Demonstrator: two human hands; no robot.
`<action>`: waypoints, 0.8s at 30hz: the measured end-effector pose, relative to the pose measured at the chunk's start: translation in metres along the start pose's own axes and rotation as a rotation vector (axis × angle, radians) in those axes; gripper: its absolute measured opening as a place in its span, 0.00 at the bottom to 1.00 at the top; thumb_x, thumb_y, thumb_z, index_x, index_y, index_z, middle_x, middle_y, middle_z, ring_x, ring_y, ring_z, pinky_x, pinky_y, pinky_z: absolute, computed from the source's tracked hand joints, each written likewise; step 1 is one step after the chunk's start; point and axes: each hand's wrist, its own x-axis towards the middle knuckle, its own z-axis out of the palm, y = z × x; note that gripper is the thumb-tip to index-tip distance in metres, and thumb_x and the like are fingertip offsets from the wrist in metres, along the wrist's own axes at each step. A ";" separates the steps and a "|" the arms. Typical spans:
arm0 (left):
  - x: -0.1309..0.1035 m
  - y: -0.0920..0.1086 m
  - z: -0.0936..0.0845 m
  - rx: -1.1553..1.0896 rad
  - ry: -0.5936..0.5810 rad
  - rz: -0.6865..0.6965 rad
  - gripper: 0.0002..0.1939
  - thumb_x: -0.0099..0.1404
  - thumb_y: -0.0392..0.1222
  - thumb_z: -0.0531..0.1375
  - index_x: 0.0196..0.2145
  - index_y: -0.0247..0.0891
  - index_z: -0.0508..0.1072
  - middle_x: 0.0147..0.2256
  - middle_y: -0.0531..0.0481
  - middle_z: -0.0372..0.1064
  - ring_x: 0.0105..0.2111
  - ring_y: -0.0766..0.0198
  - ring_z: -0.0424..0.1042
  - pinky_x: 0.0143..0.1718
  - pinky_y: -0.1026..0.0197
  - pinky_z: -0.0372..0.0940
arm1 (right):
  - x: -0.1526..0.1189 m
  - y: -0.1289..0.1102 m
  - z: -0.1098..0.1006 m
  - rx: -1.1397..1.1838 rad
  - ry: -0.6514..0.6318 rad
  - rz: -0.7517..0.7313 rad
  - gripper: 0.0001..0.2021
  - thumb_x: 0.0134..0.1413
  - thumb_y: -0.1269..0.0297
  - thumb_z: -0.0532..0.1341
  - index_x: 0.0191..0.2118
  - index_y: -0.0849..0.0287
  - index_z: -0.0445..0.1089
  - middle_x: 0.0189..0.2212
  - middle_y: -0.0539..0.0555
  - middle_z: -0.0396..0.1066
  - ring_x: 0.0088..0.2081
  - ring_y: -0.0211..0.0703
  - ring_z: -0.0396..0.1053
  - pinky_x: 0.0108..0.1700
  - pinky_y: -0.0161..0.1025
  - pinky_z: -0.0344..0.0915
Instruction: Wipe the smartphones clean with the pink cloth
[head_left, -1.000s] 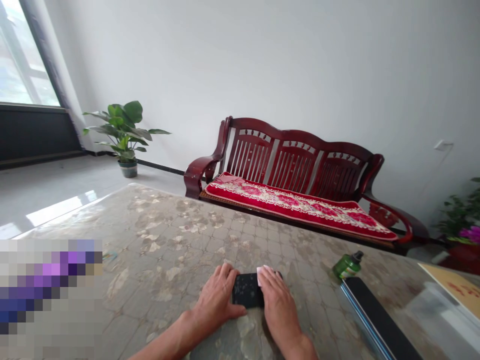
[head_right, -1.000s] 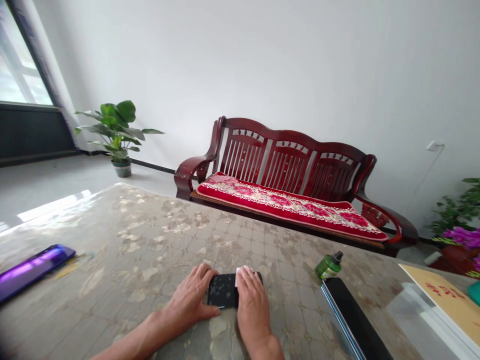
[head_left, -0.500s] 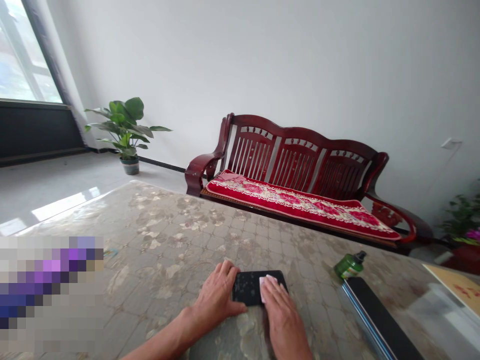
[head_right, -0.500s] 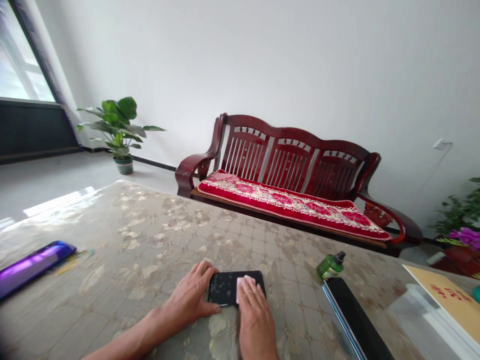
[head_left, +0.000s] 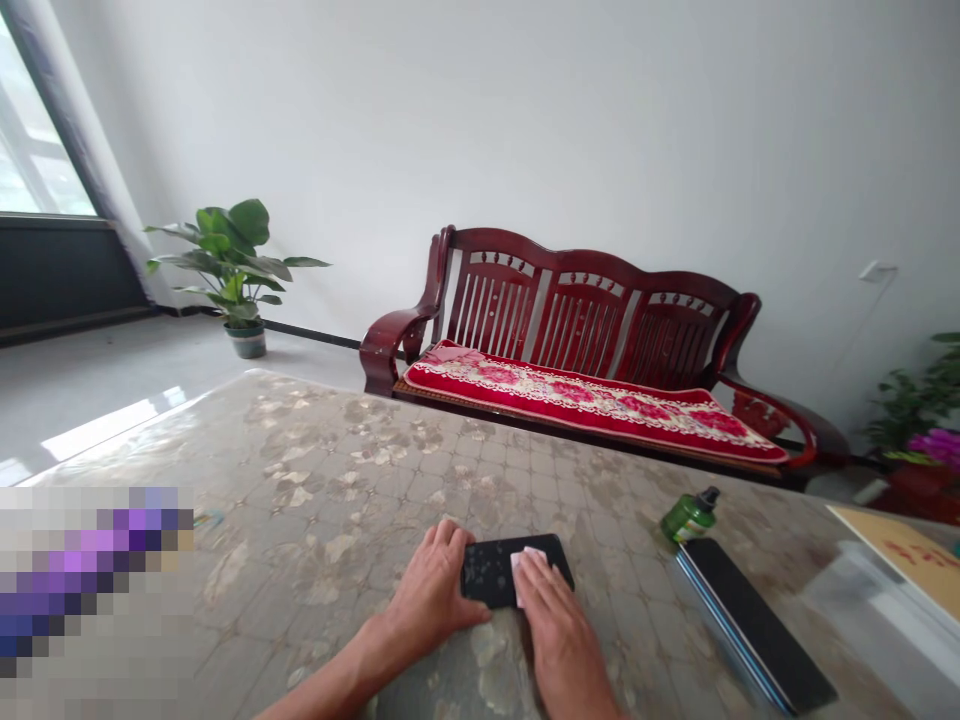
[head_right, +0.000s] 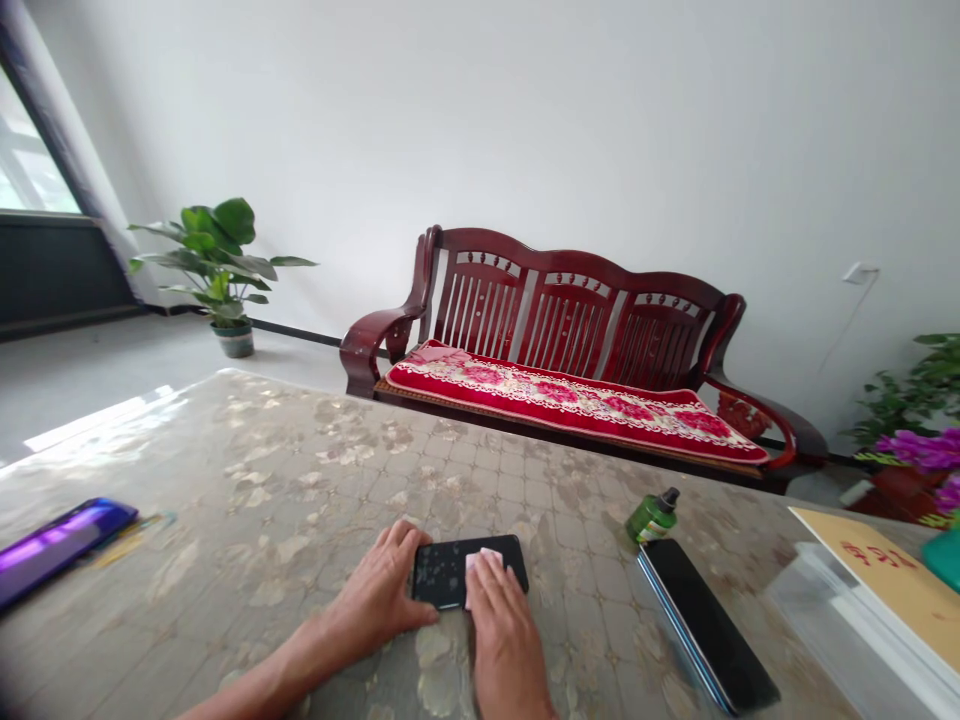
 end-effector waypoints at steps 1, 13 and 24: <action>0.000 0.000 0.002 -0.004 0.012 -0.002 0.27 0.44 0.41 0.69 0.43 0.41 0.66 0.45 0.48 0.62 0.48 0.53 0.63 0.50 0.57 0.59 | 0.003 -0.006 0.000 0.010 -0.031 -0.048 0.27 0.65 0.74 0.48 0.68 0.53 0.49 0.62 0.54 0.61 0.62 0.46 0.59 0.61 0.46 0.63; -0.005 0.005 0.008 -0.086 0.027 -0.076 0.28 0.44 0.36 0.66 0.43 0.42 0.62 0.40 0.50 0.67 0.44 0.54 0.68 0.46 0.59 0.60 | 0.000 0.030 0.007 0.351 0.164 0.359 0.19 0.68 0.64 0.49 0.61 0.52 0.64 0.59 0.54 0.66 0.60 0.47 0.62 0.59 0.48 0.66; -0.011 0.004 0.017 -0.327 0.163 0.037 0.15 0.56 0.34 0.58 0.42 0.43 0.63 0.34 0.54 0.68 0.35 0.61 0.70 0.39 0.61 0.62 | 0.017 0.022 -0.017 0.554 0.358 0.538 0.19 0.67 0.57 0.51 0.56 0.56 0.70 0.56 0.58 0.69 0.56 0.51 0.68 0.58 0.52 0.66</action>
